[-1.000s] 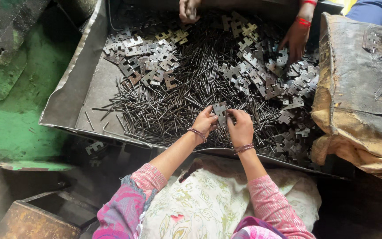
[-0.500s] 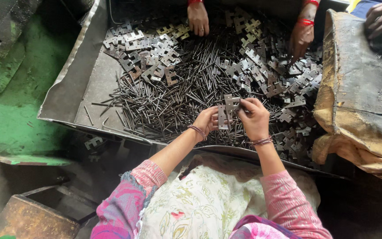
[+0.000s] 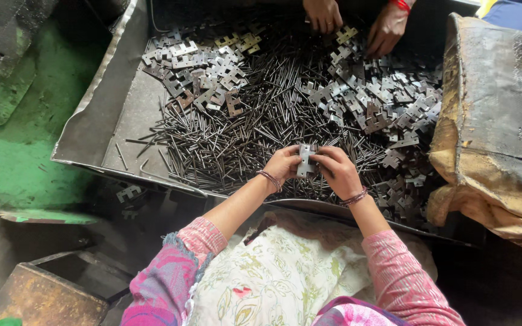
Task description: The person sits on the floor and sorts small metal parts from a large bin, picking up individual pieces and moving them into a separate pile. The task involves repetitive hand movements to separate and organize the metal components.
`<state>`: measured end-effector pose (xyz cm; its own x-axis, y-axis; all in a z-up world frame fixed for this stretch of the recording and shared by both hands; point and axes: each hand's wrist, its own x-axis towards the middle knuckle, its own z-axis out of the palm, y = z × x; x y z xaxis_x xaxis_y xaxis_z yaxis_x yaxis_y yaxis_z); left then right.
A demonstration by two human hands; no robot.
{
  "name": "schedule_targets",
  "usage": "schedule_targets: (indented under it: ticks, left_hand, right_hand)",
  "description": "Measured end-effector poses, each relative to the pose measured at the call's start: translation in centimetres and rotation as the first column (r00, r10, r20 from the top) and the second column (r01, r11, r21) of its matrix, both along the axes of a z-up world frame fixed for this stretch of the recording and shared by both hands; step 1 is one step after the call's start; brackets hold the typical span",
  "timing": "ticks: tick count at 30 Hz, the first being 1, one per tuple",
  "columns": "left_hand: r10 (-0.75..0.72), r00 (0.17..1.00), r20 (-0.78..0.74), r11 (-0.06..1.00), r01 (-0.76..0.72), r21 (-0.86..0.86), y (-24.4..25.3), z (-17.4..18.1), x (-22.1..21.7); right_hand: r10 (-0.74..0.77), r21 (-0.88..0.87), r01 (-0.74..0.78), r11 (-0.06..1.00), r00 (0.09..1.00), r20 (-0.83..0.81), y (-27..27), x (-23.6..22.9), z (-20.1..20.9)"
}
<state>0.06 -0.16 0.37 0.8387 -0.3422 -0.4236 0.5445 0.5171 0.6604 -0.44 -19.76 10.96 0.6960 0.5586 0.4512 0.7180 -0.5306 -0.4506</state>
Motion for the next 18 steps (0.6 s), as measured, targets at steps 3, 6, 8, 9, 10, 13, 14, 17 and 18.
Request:
schedule_targets:
  ticks: [3,6,8,9,10,13,14,17,18]
  left_hand:
    - [0.034,0.998,0.054,0.998,-0.037,0.058,0.0,0.4,-0.1]
    - [0.013,0.997,0.070,0.996,-0.019,0.083,0.0,0.6,-0.1]
    - [0.021,0.997,0.069,0.995,-0.028,0.098,0.0,0.6,-0.2]
    - [0.026,0.997,0.069,0.994,-0.033,0.106,0.1,0.6,-0.2]
    - [0.017,0.997,0.076,0.988,-0.028,0.152,0.2,0.6,-0.3]
    - [0.001,0.991,0.136,0.964,-0.037,0.265,0.1,0.6,-0.4]
    - [0.004,0.984,0.178,0.957,-0.056,0.286,0.0,0.7,-0.5]
    - [0.038,0.981,0.189,0.927,-0.105,0.359,-0.2,0.7,-0.7]
    - [0.053,0.984,0.172,0.916,-0.116,0.385,-0.3,0.6,-0.8]
  right_hand:
    - [-0.186,0.128,0.210,0.969,0.967,-0.174,0.7,-0.9,0.1]
    - [-0.313,0.170,0.420,0.892,0.842,-0.439,1.8,-1.6,-0.3]
    - [-0.324,0.167,0.472,0.866,0.782,-0.532,2.4,-1.9,-0.8]
    - [-0.314,0.172,0.471,0.865,0.776,-0.547,2.7,-1.8,-1.1]
    - [-0.305,0.176,0.471,0.865,0.769,-0.561,2.8,-1.8,-1.4]
    - [-0.301,0.177,0.519,0.836,0.705,-0.642,3.1,-1.5,-2.2]
    - [-0.292,0.189,0.537,0.822,0.683,-0.670,3.0,-1.4,-2.5]
    - [-0.246,0.235,0.590,0.772,0.619,-0.746,3.1,-1.2,-3.3]
    - [-0.226,0.257,0.611,0.748,0.599,-0.768,3.1,-1.3,-3.5]
